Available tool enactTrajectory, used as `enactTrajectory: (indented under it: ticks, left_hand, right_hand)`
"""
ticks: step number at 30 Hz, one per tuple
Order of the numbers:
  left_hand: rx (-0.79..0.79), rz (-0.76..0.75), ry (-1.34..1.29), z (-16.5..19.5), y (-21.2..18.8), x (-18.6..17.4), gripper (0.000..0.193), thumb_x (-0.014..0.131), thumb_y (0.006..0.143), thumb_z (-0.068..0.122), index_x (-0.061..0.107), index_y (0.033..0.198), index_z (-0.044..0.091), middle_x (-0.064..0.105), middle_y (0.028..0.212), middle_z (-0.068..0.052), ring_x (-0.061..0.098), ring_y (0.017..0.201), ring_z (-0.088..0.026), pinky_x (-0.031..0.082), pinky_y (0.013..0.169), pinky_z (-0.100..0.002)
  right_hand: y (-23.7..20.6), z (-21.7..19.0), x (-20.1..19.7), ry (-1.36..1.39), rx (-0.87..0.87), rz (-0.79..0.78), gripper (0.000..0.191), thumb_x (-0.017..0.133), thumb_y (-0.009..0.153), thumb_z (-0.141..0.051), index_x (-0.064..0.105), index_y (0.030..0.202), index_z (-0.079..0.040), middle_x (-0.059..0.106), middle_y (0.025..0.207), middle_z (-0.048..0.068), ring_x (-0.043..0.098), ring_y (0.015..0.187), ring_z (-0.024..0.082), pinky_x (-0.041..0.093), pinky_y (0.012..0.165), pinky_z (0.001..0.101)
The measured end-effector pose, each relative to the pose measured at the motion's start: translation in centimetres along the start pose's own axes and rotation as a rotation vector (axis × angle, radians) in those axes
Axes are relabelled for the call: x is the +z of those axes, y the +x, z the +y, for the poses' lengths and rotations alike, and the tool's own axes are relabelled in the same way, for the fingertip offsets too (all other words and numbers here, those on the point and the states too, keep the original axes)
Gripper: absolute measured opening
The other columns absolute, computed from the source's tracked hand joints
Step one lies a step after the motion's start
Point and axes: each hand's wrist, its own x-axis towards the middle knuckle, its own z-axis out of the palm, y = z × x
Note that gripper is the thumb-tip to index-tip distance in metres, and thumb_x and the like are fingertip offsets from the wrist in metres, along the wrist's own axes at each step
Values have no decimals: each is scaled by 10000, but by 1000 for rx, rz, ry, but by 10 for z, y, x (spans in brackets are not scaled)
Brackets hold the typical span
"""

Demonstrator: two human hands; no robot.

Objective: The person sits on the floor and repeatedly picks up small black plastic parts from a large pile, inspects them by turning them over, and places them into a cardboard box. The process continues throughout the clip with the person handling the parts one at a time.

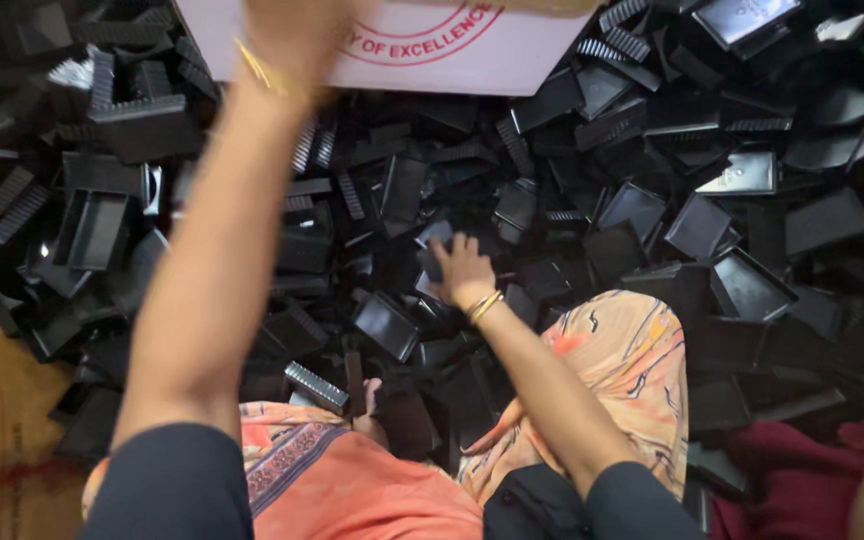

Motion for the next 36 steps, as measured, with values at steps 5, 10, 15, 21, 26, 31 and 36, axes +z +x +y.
enactTrajectory:
  ticks: [5,10,15,21,26,31,36]
  left_hand:
    - [-502,-460,-171,50,-70,65,275,691,964,189,592,1185,58,666,1048,-214,641,977,-433,525,798,-536]
    - [-928,-749,65,72,-152,107,976,857,737,356,347,1505,36,516,1218,-413,542,1079,-552,448,902,-600]
    - [-869,-730,-104,56,-149,101,966,909,676,244,426,1511,203,478,1286,-374,497,1169,-553,445,970,-570]
    - [-1347,505,-1250,87,-120,67,511,861,748,99,563,1163,87,598,1117,-106,596,1035,-249,521,946,-373]
    - [-1135,171,-892,150,-116,47,507,866,760,194,566,1153,81,511,1115,-60,537,1042,-208,471,952,-349]
    - [-992,-11,-995,162,-113,28,601,803,846,256,576,1381,104,494,1263,-71,541,1210,-232,438,1097,-341]
    - [-819,-84,-883,152,-111,20,583,789,884,237,644,1440,137,481,1268,-81,525,1222,-236,435,1119,-334]
  right_hand:
    - [1,9,-12,243,-35,207,1032,874,664,-317,349,1547,-217,371,1435,280,500,1227,492,507,953,523]
    - [-16,49,-64,618,-14,700,677,899,677,-268,627,1284,-143,503,1251,246,578,1110,411,513,984,435]
    - [-14,91,-82,1302,140,738,331,877,809,-179,652,1007,-39,617,1062,189,571,948,291,467,872,426]
    - [-9,73,-81,2155,-324,295,463,757,852,-77,487,1227,-42,633,1216,186,648,1127,318,482,1051,447]
    - [-44,36,-106,1839,-580,297,1138,740,750,2,45,1633,-182,437,1532,29,416,1449,198,308,1237,375]
    - [-61,39,-129,1709,-658,235,1057,726,847,-19,101,1692,-135,393,1631,63,380,1527,211,280,1307,379]
    - [-56,43,-121,1719,-688,245,1003,725,937,-106,83,1709,-111,383,1656,60,391,1514,172,268,1305,343]
